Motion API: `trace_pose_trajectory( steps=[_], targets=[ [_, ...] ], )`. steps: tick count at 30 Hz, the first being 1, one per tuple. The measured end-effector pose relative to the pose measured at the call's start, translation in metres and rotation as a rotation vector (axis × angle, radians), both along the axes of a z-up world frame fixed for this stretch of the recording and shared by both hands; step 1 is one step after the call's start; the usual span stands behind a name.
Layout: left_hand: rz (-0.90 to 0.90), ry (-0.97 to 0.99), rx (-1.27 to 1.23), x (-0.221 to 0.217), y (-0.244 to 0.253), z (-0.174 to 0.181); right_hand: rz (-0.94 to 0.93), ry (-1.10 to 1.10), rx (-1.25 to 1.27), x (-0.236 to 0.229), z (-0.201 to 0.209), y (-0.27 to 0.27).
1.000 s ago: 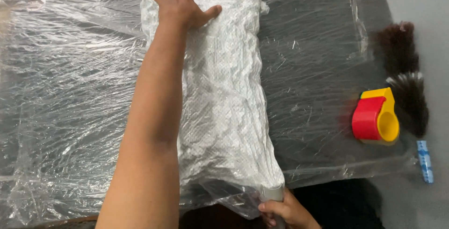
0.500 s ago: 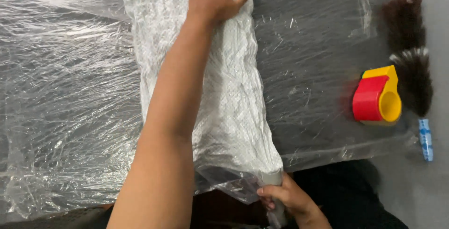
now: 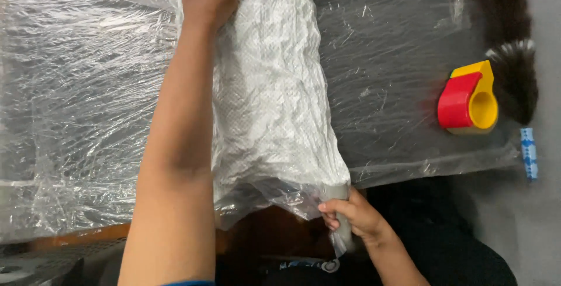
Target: Compressing a pillow by placing it in a plastic bag and using a vacuum hose to remove air.
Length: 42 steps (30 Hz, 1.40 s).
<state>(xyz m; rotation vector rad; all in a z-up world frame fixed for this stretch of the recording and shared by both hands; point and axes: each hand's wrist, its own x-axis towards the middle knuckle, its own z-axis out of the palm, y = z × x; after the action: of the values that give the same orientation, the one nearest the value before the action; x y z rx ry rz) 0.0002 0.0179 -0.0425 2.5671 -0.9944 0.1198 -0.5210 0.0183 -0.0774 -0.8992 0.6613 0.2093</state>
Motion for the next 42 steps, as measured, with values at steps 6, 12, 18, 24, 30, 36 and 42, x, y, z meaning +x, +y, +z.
trace_pose_trajectory(
  steps=[6, 12, 18, 24, 30, 36, 42],
  targets=[
    [-0.175, 0.212, 0.177, -0.186, 0.061, 0.087, 0.011, 0.001, -0.014, 0.007, 0.004, 0.0],
    [-0.217, 0.128, 0.246, -0.218, 0.076, 0.051, 0.045, -0.006, -0.079, 0.011, 0.014, 0.0],
    [-0.2, 0.205, 0.313, -0.22, 0.075, 0.062, 0.015, -0.002, -0.104, 0.011, 0.018, 0.007],
    [-0.171, 0.245, 0.296, -0.225, 0.075, 0.069, 0.067, -0.016, -0.164, 0.013, 0.023, 0.007],
    [-0.147, 0.208, 0.298, -0.226, 0.075, 0.07, 0.062, 0.002, -0.155, 0.015, 0.016, 0.004],
    [-0.141, 0.215, 0.297, -0.227, 0.076, 0.071, 0.053, 0.028, -0.19, 0.018, 0.02, 0.005],
    [-0.147, 0.225, 0.197, -0.224, 0.078, 0.062, 0.05, 0.032, -0.226, 0.018, 0.021, 0.006]
  ],
)
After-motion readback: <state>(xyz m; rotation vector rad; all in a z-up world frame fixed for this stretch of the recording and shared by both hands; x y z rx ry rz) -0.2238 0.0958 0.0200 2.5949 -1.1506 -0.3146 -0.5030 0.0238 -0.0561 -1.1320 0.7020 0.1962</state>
